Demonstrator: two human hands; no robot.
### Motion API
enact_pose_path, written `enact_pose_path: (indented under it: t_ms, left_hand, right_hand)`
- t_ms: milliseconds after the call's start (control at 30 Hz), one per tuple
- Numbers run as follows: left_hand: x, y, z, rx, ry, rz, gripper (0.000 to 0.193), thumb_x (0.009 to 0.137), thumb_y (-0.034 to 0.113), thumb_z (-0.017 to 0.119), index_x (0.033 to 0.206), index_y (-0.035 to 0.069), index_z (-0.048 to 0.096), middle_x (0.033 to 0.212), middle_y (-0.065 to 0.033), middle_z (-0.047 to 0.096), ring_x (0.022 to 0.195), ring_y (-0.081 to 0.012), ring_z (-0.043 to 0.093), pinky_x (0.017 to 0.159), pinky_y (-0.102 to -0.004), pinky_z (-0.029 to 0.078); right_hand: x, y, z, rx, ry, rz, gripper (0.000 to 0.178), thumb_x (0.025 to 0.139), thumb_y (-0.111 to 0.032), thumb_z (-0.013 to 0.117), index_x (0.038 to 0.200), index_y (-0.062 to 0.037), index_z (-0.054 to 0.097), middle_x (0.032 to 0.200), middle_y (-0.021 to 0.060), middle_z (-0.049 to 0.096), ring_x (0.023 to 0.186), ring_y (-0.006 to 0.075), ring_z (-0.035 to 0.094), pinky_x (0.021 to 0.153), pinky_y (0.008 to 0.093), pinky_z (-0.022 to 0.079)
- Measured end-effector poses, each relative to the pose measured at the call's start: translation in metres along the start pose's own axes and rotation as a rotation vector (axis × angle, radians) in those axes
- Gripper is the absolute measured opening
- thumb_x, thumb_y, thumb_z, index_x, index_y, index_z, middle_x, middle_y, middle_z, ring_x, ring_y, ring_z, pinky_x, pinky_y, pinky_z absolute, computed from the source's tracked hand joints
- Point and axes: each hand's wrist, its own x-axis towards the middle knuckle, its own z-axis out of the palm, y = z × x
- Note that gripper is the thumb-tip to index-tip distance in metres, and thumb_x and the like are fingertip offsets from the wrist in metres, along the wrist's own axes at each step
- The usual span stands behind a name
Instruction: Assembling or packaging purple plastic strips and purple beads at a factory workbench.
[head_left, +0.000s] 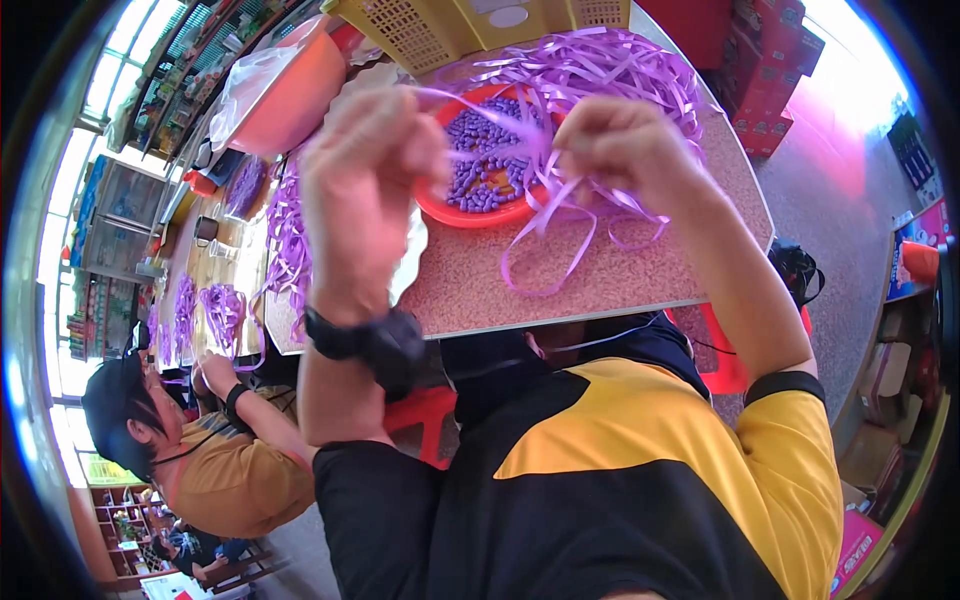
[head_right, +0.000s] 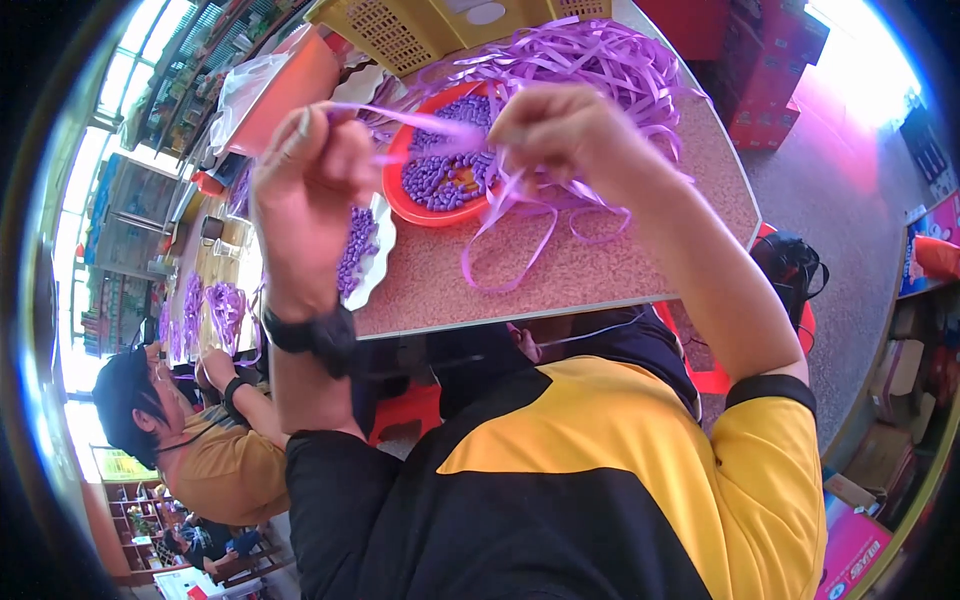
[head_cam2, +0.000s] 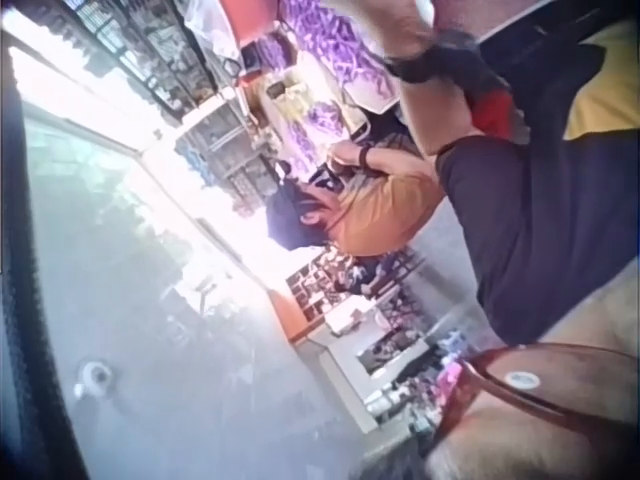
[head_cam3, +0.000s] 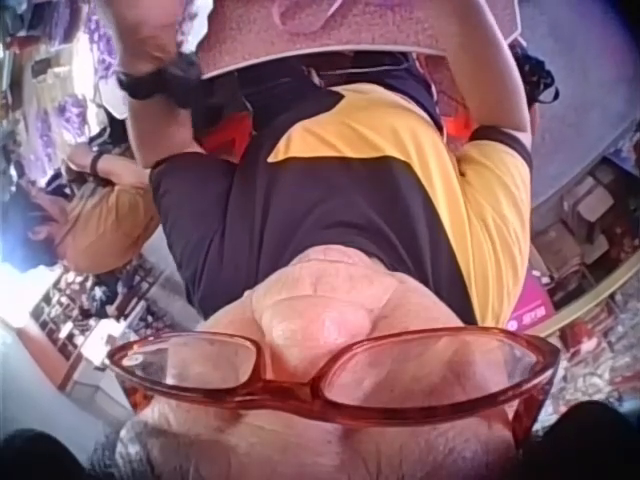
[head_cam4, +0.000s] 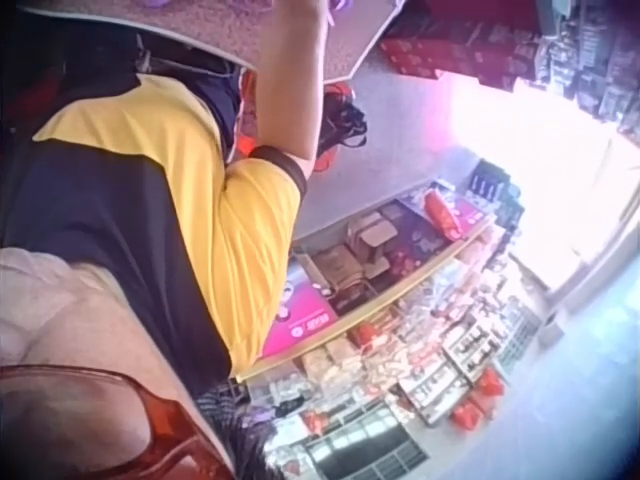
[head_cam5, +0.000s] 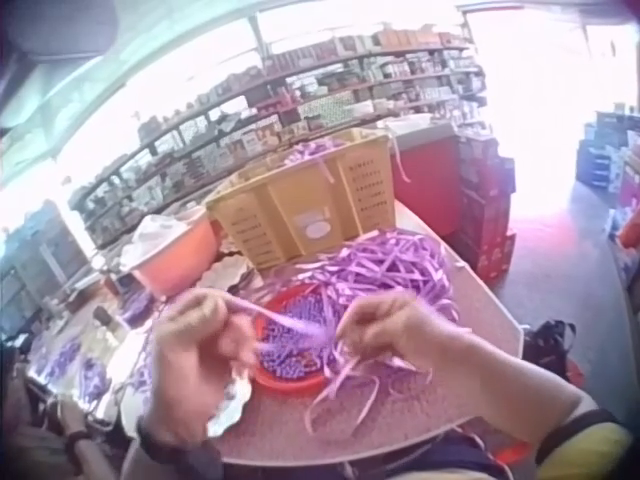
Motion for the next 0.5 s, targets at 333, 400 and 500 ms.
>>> enact_pose_path:
  t_ms: [333,400,500]
  left_hand:
    - [0.086,0.083,-0.242,0.961,0.721,0.166,0.039,0.087,0.021,0.072,0.117,-0.002,0.064,0.074,-0.0063,0.061,0.062,-0.0122,0.054,0.054,-0.0274,0.048]
    - [0.087,0.049,-0.233,1.730,0.517,0.042,0.043,0.077,0.024,0.079,0.111,-0.001,0.070,0.075,-0.0079,0.068,0.072,-0.0163,0.065,0.056,-0.0312,0.052]
    - [0.078,-0.020,-0.162,1.836,0.128,0.413,0.033,0.073,0.022,0.078,0.097,0.001,0.074,0.090,-0.0131,0.073,0.078,-0.0193,0.068,0.069,-0.0335,0.053]
  right_hand:
    - [-0.004,-0.023,-0.032,-0.114,0.658,-0.170,0.016,0.092,-0.010,0.060,0.103,-0.0007,0.067,0.069,0.0018,0.061,0.054,0.0071,0.059,0.043,0.0184,0.031]
    - [-0.004,-0.017,-0.021,-0.302,0.466,-0.147,0.013,0.092,-0.010,0.060,0.098,-0.0024,0.069,0.071,0.0006,0.061,0.054,0.0064,0.058,0.043,0.0186,0.032]
    - [-0.002,-0.010,-0.007,-0.429,0.420,-0.139,0.012,0.090,-0.005,0.060,0.094,-0.0018,0.070,0.075,0.0007,0.063,0.056,0.0059,0.058,0.047,0.0185,0.038]
